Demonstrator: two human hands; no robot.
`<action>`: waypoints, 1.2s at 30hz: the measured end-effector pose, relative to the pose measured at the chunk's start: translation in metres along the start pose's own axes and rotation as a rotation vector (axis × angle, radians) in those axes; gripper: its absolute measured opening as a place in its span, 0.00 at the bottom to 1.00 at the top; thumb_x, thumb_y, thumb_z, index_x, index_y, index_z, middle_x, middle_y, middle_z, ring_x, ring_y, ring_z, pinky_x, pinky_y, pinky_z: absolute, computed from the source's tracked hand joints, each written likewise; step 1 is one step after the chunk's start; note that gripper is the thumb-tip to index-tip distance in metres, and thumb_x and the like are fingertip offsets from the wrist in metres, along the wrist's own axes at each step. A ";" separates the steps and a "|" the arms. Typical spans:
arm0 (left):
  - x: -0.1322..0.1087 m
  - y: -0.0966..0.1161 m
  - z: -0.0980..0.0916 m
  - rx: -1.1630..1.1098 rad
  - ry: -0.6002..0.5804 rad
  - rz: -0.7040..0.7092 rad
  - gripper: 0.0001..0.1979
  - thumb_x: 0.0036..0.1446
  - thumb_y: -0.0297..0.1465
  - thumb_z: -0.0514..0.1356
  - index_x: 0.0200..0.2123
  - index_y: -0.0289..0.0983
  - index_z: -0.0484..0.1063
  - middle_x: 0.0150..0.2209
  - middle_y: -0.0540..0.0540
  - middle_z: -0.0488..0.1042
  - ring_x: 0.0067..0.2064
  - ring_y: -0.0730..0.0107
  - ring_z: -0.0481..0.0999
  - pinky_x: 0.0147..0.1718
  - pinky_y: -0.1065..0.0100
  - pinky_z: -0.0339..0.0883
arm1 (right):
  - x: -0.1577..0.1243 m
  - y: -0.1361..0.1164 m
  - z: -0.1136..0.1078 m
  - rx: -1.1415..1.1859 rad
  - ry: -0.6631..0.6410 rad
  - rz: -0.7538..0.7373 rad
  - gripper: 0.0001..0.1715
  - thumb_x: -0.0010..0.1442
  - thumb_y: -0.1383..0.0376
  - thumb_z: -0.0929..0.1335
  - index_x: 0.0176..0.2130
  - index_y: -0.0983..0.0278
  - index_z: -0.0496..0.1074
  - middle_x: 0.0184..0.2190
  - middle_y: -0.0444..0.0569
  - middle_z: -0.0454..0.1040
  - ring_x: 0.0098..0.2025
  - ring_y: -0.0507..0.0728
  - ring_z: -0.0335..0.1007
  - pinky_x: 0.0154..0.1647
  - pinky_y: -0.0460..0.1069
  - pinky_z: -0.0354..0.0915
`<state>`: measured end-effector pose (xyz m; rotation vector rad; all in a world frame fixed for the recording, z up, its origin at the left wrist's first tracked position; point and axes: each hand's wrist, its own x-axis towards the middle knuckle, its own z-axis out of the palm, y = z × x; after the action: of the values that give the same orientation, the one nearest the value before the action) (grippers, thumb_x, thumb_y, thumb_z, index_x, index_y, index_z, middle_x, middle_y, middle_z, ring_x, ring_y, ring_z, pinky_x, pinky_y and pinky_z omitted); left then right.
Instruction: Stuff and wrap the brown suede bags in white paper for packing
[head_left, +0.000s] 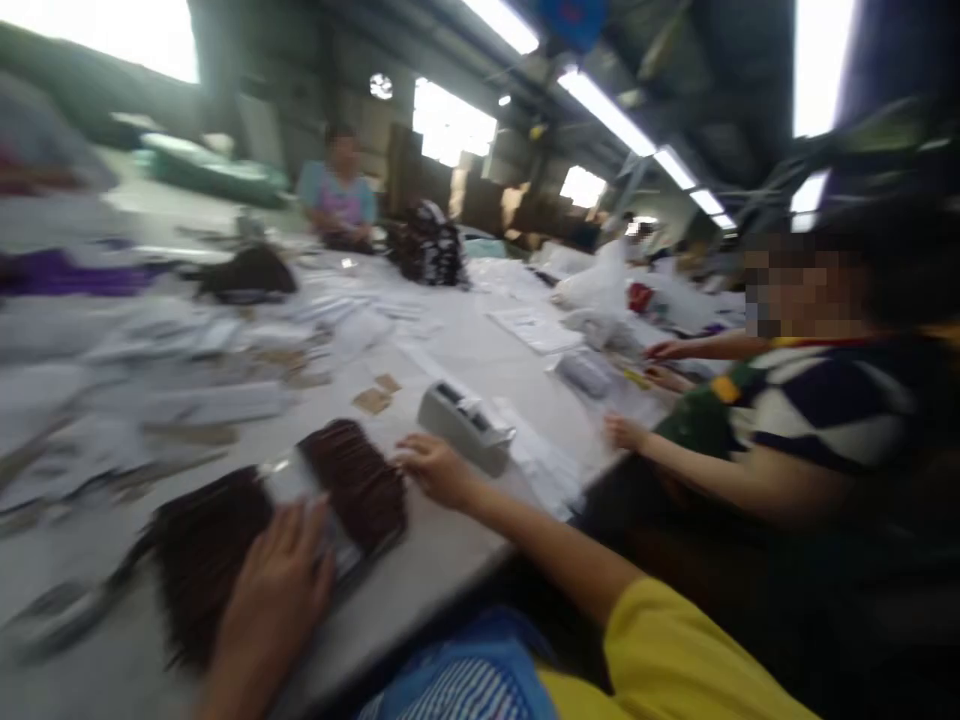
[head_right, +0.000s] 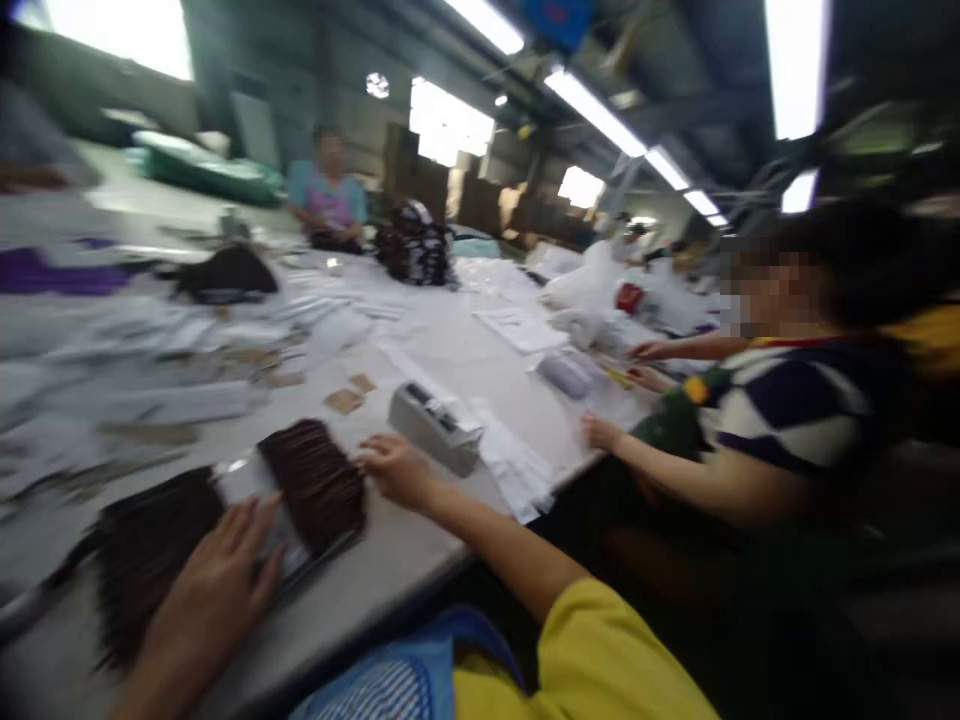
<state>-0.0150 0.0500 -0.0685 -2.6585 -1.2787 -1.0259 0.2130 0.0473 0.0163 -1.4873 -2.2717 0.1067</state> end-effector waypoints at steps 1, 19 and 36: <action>-0.011 0.001 -0.014 0.070 -0.025 -0.056 0.25 0.63 0.34 0.49 0.60 0.29 0.64 0.60 0.29 0.67 0.61 0.43 0.66 0.55 0.46 0.64 | 0.006 0.000 0.011 0.038 0.069 -0.001 0.14 0.65 0.68 0.65 0.48 0.61 0.77 0.52 0.54 0.75 0.58 0.58 0.68 0.61 0.56 0.63; -0.041 -0.046 -0.129 0.112 -0.108 -0.316 0.11 0.64 0.33 0.56 0.47 0.40 0.73 0.53 0.45 0.75 0.54 0.60 0.73 0.56 0.57 0.66 | 0.021 -0.031 0.061 0.111 -0.089 -0.350 0.21 0.68 0.60 0.63 0.58 0.60 0.70 0.62 0.51 0.65 0.67 0.62 0.55 0.68 0.63 0.52; -0.059 -0.055 -0.125 0.055 -0.201 -0.119 0.16 0.60 0.32 0.57 0.51 0.41 0.72 0.60 0.43 0.69 0.59 0.55 0.70 0.60 0.54 0.64 | -0.022 0.012 0.026 0.268 0.035 -0.307 0.15 0.65 0.65 0.67 0.51 0.59 0.73 0.56 0.51 0.72 0.61 0.58 0.65 0.64 0.59 0.61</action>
<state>-0.1492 0.0100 -0.0178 -2.7302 -1.4934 -0.7364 0.2201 0.0373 -0.0175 -0.9884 -2.3204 0.2788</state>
